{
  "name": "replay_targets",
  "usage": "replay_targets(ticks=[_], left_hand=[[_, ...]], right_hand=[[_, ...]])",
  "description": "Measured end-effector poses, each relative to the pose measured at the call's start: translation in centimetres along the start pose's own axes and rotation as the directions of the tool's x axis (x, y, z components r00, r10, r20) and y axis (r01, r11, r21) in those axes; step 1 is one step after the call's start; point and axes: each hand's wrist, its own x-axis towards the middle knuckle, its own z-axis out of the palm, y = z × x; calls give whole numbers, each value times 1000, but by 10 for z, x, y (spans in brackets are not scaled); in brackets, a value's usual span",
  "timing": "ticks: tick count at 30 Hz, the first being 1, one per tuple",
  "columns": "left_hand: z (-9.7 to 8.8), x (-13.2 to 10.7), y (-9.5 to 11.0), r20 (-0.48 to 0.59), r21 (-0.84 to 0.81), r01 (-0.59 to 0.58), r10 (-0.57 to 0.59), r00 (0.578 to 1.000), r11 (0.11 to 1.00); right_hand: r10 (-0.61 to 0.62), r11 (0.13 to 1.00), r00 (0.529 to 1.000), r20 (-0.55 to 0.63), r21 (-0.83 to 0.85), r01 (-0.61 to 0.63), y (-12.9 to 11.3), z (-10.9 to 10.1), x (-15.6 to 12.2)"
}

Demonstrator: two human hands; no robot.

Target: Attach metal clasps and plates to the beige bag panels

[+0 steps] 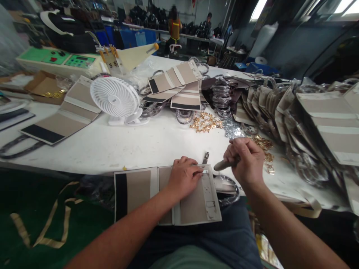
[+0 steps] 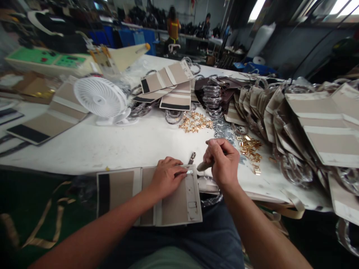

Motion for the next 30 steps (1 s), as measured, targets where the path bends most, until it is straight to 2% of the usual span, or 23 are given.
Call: replay_targets(ticks=[3, 7, 9, 12, 15, 17, 20, 22, 23, 25, 27, 30], left_hand=[[-1, 2, 0, 10, -7, 12, -12, 1000, 1000], [0, 4, 1, 17, -28, 19, -19, 1000, 999], [0, 6, 0, 14, -34, 25, -25, 1000, 999], [2, 6, -1, 14, -37, 32, -32, 999, 999], [4, 6, -1, 30, -44, 33, -32, 999, 998], [4, 7, -2, 43, -56, 36, -34, 999, 998], [0, 14, -5, 93, -110, 66, -56, 994, 992], [-7, 22, -7, 174, -187, 118, -86, 981, 975], [-12, 26, -8, 225, -226, 160, -108, 968, 961], [-20, 37, -8, 329, -242, 252, -165, 930, 937], [-27, 47, -7, 411, -157, 309, -223, 884, 938], [-31, 59, -4, 489, -8, 327, -282, 826, 945]], right_hand=[[37, 991, 996, -82, 134, -26, 26, 7, -9], [240, 932, 956, -167, 315, -179, 44, -2, -6], [306, 891, 939, -160, 396, -223, 44, -8, -1], [325, 870, 940, -104, 423, -254, 43, -8, 4], [293, 890, 952, -87, 389, -239, 43, 1, -1], [228, 927, 972, -50, 316, -201, 43, 8, -8], [92, 993, 990, 109, 63, -100, 41, 19, -18], [44, 993, 969, 244, -117, -15, 40, 23, -22], [40, 985, 957, 289, -174, 11, 39, 24, -22], [55, 978, 950, 307, -211, 11, 39, 24, -21], [82, 983, 958, 275, -180, -33, 39, 22, -19], [93, 991, 965, 245, -114, -67, 38, 21, -15]])
